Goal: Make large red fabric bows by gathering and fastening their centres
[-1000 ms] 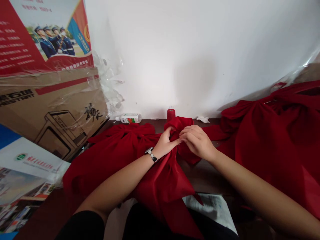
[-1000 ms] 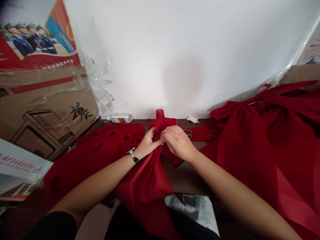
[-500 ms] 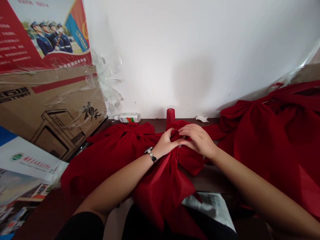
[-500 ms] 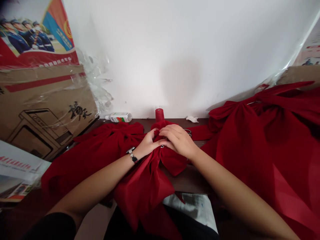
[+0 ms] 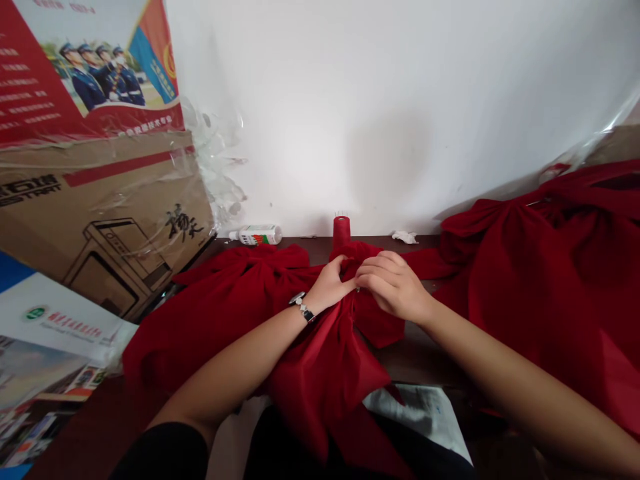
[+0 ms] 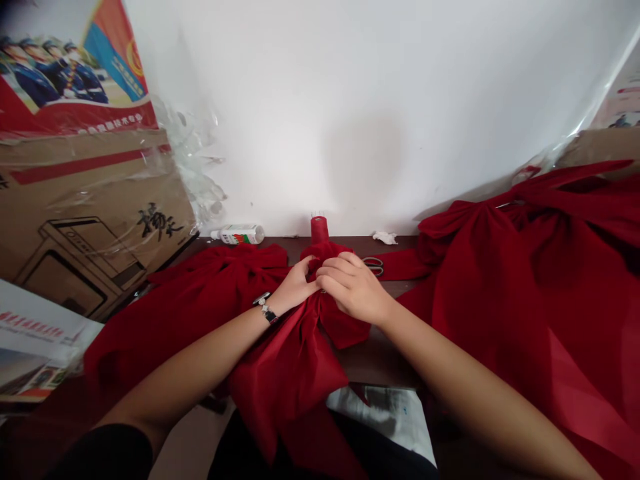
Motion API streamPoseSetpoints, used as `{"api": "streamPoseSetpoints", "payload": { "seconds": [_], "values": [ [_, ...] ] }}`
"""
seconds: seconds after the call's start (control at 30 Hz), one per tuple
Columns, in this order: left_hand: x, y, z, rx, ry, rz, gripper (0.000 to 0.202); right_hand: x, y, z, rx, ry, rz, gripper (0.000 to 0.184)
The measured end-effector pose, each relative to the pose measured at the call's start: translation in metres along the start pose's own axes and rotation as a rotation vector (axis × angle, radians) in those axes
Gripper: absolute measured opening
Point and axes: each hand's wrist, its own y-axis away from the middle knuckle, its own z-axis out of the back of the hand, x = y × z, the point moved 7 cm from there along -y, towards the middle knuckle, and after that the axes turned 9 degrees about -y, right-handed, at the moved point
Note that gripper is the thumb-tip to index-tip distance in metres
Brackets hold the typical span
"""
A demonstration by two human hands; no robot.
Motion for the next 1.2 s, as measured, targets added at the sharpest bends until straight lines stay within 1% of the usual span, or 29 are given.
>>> {"api": "streamPoseSetpoints", "payload": {
  "seconds": [0.07,0.13,0.2,0.27,0.33,0.4,0.5,0.6,0.7,0.73,0.77,0.8,0.83,0.87,0.9,0.97,1.0,1.03,1.07,1.1,1.13,1.17,1.2],
  "values": [
    [0.009,-0.003,0.003,-0.047,0.020,0.052,0.034,0.000,-0.001,-0.010,0.045,-0.234,-0.110,0.014],
    [0.015,-0.004,0.009,-0.125,0.047,0.088,0.040,-0.002,0.002,-0.029,0.156,-0.561,-0.284,0.013],
    [0.017,-0.004,0.015,-0.204,0.074,0.080,0.044,0.001,0.008,-0.049,0.285,-0.921,-0.460,0.015],
    [0.016,-0.004,0.019,-0.263,0.102,0.056,0.045,0.010,0.014,-0.063,0.379,-1.253,-0.595,0.020],
    [0.018,-0.004,0.021,-0.309,0.127,0.053,0.043,0.024,0.018,-0.070,0.479,-1.527,-0.684,0.025],
    [0.024,-0.004,0.024,-0.359,0.142,0.086,0.041,0.045,0.023,-0.072,0.662,-1.745,-0.739,0.029],
    [0.039,-0.005,0.032,-0.428,0.169,0.185,0.036,0.077,0.034,-0.069,1.058,-1.945,-0.788,0.034],
    [0.054,-0.007,0.037,-0.436,0.261,0.278,0.031,0.095,0.044,-0.059,1.402,-2.008,-0.761,0.039],
    [0.063,-0.007,0.036,-0.411,0.365,0.353,0.027,0.100,0.052,-0.046,1.691,-1.996,-0.674,0.038],
    [0.065,-0.007,0.036,-0.412,0.374,0.364,0.027,0.099,0.054,-0.042,1.756,-1.990,-0.652,0.037],
    [0.065,-0.007,0.036,-0.418,0.365,0.361,0.026,0.097,0.055,-0.038,1.787,-1.989,-0.640,0.036],
    [0.063,-0.007,0.036,-0.431,0.338,0.341,0.027,0.094,0.055,-0.037,1.766,-1.993,-0.645,0.036],
    [0.060,-0.007,0.037,-0.444,0.299,0.307,0.027,0.090,0.052,-0.037,1.679,-1.998,-0.667,0.036],
    [0.055,-0.007,0.037,-0.454,0.258,0.263,0.028,0.083,0.046,-0.041,1.521,-1.993,-0.699,0.036],
    [0.049,-0.008,0.037,-0.456,0.220,0.214,0.030,0.071,0.039,-0.045,1.302,-1.963,-0.734,0.036],
    [0.035,-0.007,0.035,-0.438,0.153,0.125,0.035,0.038,0.023,-0.051,0.778,-1.820,-0.784,0.034],
    [0.028,-0.005,0.033,-0.422,0.111,0.089,0.036,0.019,0.017,-0.050,0.524,-1.713,-0.799,0.032],
    [0.021,-0.004,0.031,-0.411,0.059,0.063,0.037,0.002,0.014,-0.046,0.304,-1.601,-0.813,0.031],
    [0.015,-0.002,0.030,-0.407,0.013,0.036,0.036,-0.015,0.013,-0.042,0.116,-1.477,-0.830,0.031],
    [0.009,0.000,0.028,-0.392,-0.018,0.010,0.035,-0.029,0.015,-0.036,-0.038,-1.350,-0.842,0.030],
    [0.005,0.001,0.026,-0.383,-0.041,-0.006,0.035,-0.040,0.017,-0.030,-0.155,-1.225,-0.847,0.027],
    [0.002,0.003,0.025,-0.376,-0.053,-0.017,0.035,-0.048,0.019,-0.025,-0.239,-1.111,-0.846,0.024],
    [0.001,0.004,0.023,-0.370,-0.056,-0.022,0.035,-0.052,0.021,-0.020,-0.293,-1.020,-0.837,0.021]
  ]
}}
